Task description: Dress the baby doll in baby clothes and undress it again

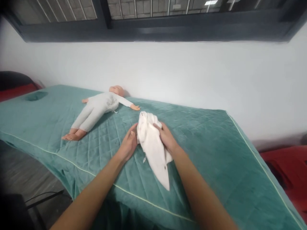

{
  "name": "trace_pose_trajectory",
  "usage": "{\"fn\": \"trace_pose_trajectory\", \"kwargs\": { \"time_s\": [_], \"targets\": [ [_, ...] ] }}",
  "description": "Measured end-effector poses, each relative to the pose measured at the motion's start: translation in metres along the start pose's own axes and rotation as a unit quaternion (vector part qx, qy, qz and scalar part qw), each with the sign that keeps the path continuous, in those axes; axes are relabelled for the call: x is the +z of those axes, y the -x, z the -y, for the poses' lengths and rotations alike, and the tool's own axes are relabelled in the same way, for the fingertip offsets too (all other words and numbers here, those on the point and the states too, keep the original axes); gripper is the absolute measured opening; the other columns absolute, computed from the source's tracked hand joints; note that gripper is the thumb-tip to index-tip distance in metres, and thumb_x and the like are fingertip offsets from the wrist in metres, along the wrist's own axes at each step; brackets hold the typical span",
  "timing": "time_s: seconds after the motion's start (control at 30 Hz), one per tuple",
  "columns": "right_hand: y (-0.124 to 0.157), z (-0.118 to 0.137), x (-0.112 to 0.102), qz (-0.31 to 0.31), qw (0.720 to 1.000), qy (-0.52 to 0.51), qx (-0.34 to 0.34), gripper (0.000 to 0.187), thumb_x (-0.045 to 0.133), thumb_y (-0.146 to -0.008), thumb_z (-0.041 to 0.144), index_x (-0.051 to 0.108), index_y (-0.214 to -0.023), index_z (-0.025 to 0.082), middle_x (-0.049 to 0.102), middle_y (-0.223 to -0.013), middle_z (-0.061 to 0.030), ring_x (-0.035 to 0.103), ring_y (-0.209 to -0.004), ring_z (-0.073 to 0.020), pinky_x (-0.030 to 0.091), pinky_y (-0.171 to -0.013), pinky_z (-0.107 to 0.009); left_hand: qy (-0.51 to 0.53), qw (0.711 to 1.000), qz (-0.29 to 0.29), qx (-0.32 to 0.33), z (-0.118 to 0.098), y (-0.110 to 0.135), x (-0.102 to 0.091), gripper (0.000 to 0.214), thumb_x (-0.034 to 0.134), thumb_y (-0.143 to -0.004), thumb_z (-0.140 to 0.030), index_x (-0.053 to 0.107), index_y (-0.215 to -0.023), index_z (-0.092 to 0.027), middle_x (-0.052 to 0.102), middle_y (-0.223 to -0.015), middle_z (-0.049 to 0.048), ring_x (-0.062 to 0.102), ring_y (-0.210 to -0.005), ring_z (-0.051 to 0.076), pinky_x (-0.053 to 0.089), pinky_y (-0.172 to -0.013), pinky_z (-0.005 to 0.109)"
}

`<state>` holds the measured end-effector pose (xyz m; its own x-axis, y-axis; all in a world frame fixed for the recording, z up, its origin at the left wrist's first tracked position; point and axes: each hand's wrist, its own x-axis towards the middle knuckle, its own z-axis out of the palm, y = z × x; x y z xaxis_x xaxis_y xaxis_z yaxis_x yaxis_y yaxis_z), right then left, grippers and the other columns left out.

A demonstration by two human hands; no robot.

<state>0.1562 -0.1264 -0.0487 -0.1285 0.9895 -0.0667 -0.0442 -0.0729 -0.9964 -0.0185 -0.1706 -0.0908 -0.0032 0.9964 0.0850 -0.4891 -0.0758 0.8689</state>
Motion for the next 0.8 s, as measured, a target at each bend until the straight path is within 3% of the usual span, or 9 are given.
{"fn": "trace_pose_trajectory", "kwargs": {
  "time_s": [0.13, 0.27, 0.37, 0.47, 0.63, 0.8],
  "targets": [
    [-0.006, -0.027, -0.003, -0.04, 0.995, 0.061, -0.067, 0.045, 0.069, -0.083, 0.053, 0.068, -0.12, 0.027, 0.07, -0.13, -0.0027, 0.06, -0.124, -0.0275, 0.044, -0.11, -0.046, -0.017, 1.0, -0.02, -0.017, -0.007, 0.001, 0.002, 0.068, 0.085, -0.073, -0.041, 0.059, -0.135, -0.03, 0.062, -0.139, 0.0061, 0.059, -0.125, 0.029, 0.049, -0.1, 0.037],
    [0.003, -0.026, -0.007, -0.048, 0.988, 0.064, -0.13, 0.046, 0.069, -0.086, 0.049, 0.063, -0.126, 0.028, 0.062, -0.141, -0.0041, 0.054, -0.132, -0.0259, 0.039, -0.115, -0.045, -0.011, 0.999, -0.026, -0.03, -0.012, -0.002, 0.007, 0.044, 0.084, -0.075, -0.034, 0.07, -0.115, -0.024, 0.068, -0.122, 0.0047, 0.063, -0.107, 0.022, 0.051, -0.089, 0.031],
    [0.011, -0.021, -0.007, -0.083, 0.977, 0.049, -0.19, 0.037, 0.072, -0.086, 0.044, 0.062, -0.117, 0.028, 0.052, -0.151, -0.005, 0.045, -0.142, -0.0254, 0.037, -0.116, -0.045, -0.003, 0.998, -0.032, -0.053, -0.013, -0.004, 0.006, 0.032, 0.086, -0.071, -0.033, 0.072, -0.097, -0.019, 0.069, -0.099, 0.0015, 0.062, -0.086, 0.015, 0.05, -0.078, 0.026],
    [0.018, -0.016, -0.008, -0.019, 0.971, 0.057, -0.232, 0.02, 0.066, -0.092, 0.044, 0.062, -0.102, 0.027, 0.052, -0.15, -0.0057, 0.044, -0.143, -0.0255, 0.033, -0.118, -0.047, 0.001, 0.998, -0.053, -0.044, -0.01, -0.005, 0.004, 0.03, 0.086, -0.072, -0.038, 0.071, -0.086, -0.017, 0.064, -0.084, -0.0012, 0.056, -0.075, 0.01, 0.045, -0.07, 0.021],
    [0.025, -0.01, -0.01, 0.144, 0.959, 0.092, -0.227, 0.022, 0.074, -0.086, 0.04, 0.061, -0.097, 0.026, 0.044, -0.156, -0.0069, 0.039, -0.147, -0.0274, 0.032, -0.118, -0.046, 0.001, 0.996, -0.087, -0.022, -0.006, -0.006, 0.001, 0.037, 0.086, -0.071, -0.045, 0.063, -0.076, -0.016, 0.054, -0.07, -0.0047, 0.046, -0.06, 0.006, 0.038, -0.057, 0.018],
    [0.027, -0.006, -0.009, 0.165, 0.967, 0.038, -0.191, 0.02, 0.075, -0.086, 0.03, 0.058, -0.079, 0.023, 0.051, -0.152, -0.0043, 0.045, -0.143, -0.0262, 0.035, -0.115, -0.043, -0.004, 0.996, -0.084, -0.003, -0.01, -0.004, 0.005, 0.046, 0.087, -0.071, -0.04, 0.066, -0.108, -0.022, 0.069, -0.095, 0.0, 0.062, -0.081, 0.014, 0.049, -0.072, 0.024]
  ]
}}
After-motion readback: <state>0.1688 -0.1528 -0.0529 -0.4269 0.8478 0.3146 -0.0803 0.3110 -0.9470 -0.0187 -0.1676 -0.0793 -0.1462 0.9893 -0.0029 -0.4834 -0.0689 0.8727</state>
